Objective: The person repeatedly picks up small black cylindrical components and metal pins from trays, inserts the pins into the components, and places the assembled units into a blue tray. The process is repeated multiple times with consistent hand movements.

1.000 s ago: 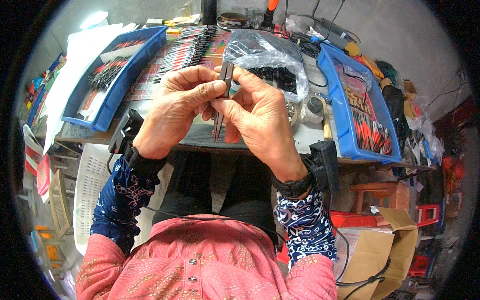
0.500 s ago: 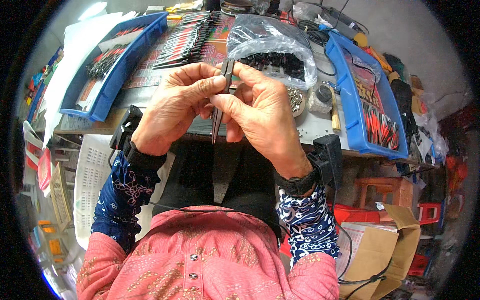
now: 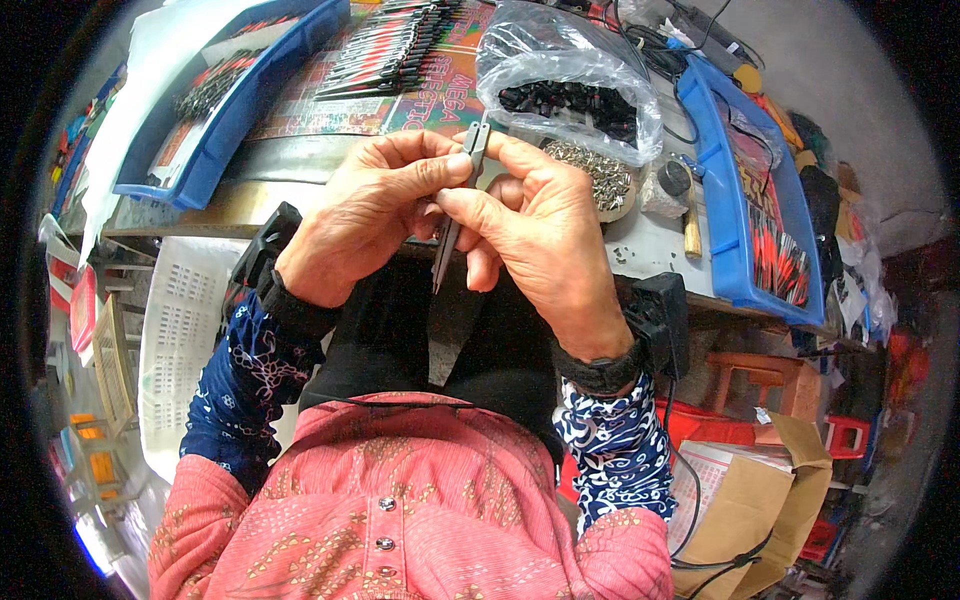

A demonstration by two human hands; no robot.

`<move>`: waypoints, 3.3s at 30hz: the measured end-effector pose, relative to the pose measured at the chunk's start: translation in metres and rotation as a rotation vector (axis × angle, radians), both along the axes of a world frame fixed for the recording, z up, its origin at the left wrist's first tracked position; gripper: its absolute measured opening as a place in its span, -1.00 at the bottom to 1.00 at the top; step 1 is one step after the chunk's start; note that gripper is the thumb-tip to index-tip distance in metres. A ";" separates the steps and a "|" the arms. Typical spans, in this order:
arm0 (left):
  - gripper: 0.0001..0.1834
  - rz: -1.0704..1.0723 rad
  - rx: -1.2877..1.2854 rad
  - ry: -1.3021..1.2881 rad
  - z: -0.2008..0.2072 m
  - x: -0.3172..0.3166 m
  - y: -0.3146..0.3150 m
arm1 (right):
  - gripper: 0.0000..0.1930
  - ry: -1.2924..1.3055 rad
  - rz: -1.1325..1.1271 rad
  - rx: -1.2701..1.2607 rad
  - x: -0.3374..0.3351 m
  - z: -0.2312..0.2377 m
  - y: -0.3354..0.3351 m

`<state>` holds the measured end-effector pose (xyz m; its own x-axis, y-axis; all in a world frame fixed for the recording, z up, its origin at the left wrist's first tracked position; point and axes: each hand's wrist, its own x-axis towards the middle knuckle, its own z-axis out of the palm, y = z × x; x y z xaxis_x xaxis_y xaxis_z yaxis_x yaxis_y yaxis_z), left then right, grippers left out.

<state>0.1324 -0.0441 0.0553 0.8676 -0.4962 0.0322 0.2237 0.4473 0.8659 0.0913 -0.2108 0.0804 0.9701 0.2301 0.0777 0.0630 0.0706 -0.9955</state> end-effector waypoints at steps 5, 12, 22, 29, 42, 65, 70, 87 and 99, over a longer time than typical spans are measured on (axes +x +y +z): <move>-0.81 -0.038 -0.055 0.038 -0.005 0.000 -0.001 | -0.68 0.026 0.002 -0.009 0.000 -0.002 -0.002; -0.82 -0.019 -0.022 0.071 -0.008 0.001 -0.004 | -0.67 0.059 0.002 -0.001 0.002 -0.004 -0.004; -0.86 0.011 0.045 0.109 -0.001 0.002 -0.018 | -0.57 0.010 0.003 -0.042 0.004 -0.006 -0.019; -0.83 -0.175 0.094 0.140 0.002 0.007 -0.039 | -0.51 0.029 0.028 0.023 0.003 -0.011 -0.046; -0.86 -0.120 0.312 -0.300 0.041 0.039 -0.115 | -0.67 -0.329 -0.732 -0.792 -0.007 -0.018 -0.155; -0.95 0.135 0.426 -0.834 0.035 0.089 -0.232 | -0.46 -0.253 -0.867 -1.423 0.009 -0.075 -0.171; -0.95 0.144 0.481 -0.858 0.029 0.092 -0.236 | -0.47 -0.277 -0.866 -1.399 0.007 -0.076 -0.170; -0.94 0.133 0.482 -0.822 0.018 0.099 -0.243 | -0.52 -0.289 -0.850 -1.352 0.007 -0.076 -0.173; -0.94 0.180 0.508 -0.844 0.001 0.101 -0.237 | -0.64 -0.251 -0.888 -1.331 0.022 -0.061 -0.173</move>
